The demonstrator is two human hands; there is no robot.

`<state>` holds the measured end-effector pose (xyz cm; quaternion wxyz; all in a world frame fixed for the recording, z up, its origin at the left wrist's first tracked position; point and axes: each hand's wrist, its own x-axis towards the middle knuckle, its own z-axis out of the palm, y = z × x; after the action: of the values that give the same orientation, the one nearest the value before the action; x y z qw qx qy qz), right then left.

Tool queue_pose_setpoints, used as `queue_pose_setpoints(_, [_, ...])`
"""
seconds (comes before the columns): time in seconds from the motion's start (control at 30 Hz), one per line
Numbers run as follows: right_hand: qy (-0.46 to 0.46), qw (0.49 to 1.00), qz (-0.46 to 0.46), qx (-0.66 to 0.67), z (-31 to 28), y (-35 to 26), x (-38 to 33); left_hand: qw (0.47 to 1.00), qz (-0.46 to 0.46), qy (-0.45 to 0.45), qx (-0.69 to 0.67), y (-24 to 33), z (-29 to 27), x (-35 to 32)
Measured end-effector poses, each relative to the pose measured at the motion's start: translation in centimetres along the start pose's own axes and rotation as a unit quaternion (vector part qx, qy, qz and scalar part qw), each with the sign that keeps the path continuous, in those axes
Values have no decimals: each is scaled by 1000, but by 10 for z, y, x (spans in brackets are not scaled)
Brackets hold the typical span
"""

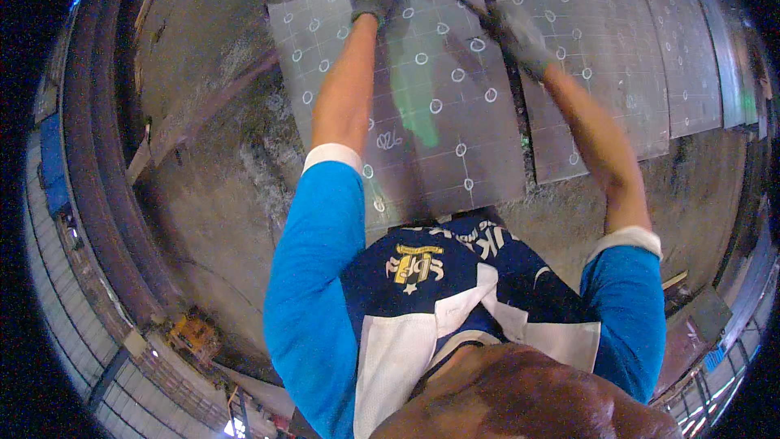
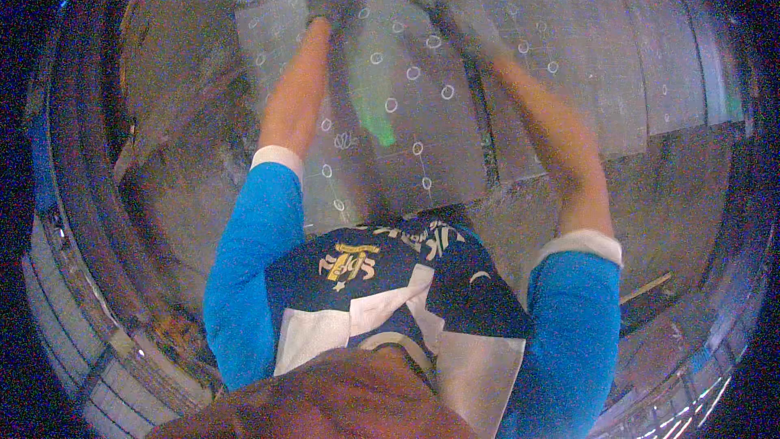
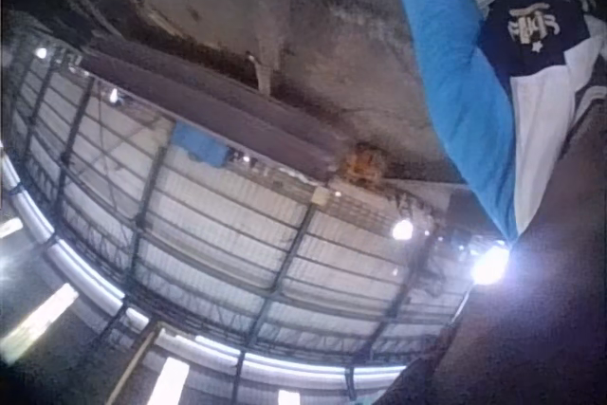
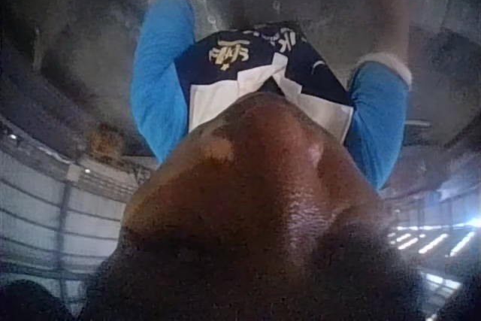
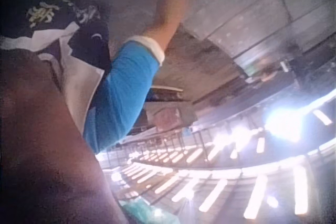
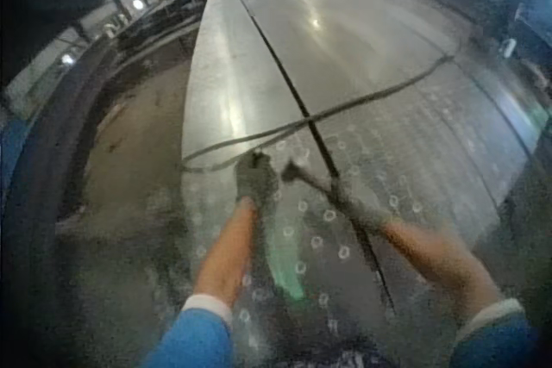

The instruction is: The person repeatedly strikes marked spots on large metal sheets with a hammer. They adjust the sheet position and continue hammering across multiple marked locations. The person then walks away from the work area.

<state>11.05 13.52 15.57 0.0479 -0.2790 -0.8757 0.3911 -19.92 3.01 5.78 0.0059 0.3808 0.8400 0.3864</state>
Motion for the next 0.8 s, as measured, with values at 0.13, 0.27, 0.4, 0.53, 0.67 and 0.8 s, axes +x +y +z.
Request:
queue_pose_setpoints(0.13, [34,991,-64,-116,14,60,-97,881,-213,71,-416,40,-11,0])
queue_pose_setpoints(0.27, [-45,985,16,-166,22,52,-140,911,-182,48,-367,53,-19,-35])
queue_pose_setpoints(0.4, [-98,977,37,-186,19,39,-142,935,-163,-46,-310,89,-14,-48])
queue_pose_setpoints(0.53, [-23,984,-18,-175,28,52,-147,977,-122,-50,-170,80,5,-40])
queue_pose_setpoints(0.67, [6,980,-34,-196,46,81,-149,986,-84,-53,-132,104,4,-45])
queue_pose_setpoints(0.8, [53,982,-99,-152,52,92,-148,989,-80,-55,-109,90,8,-39])
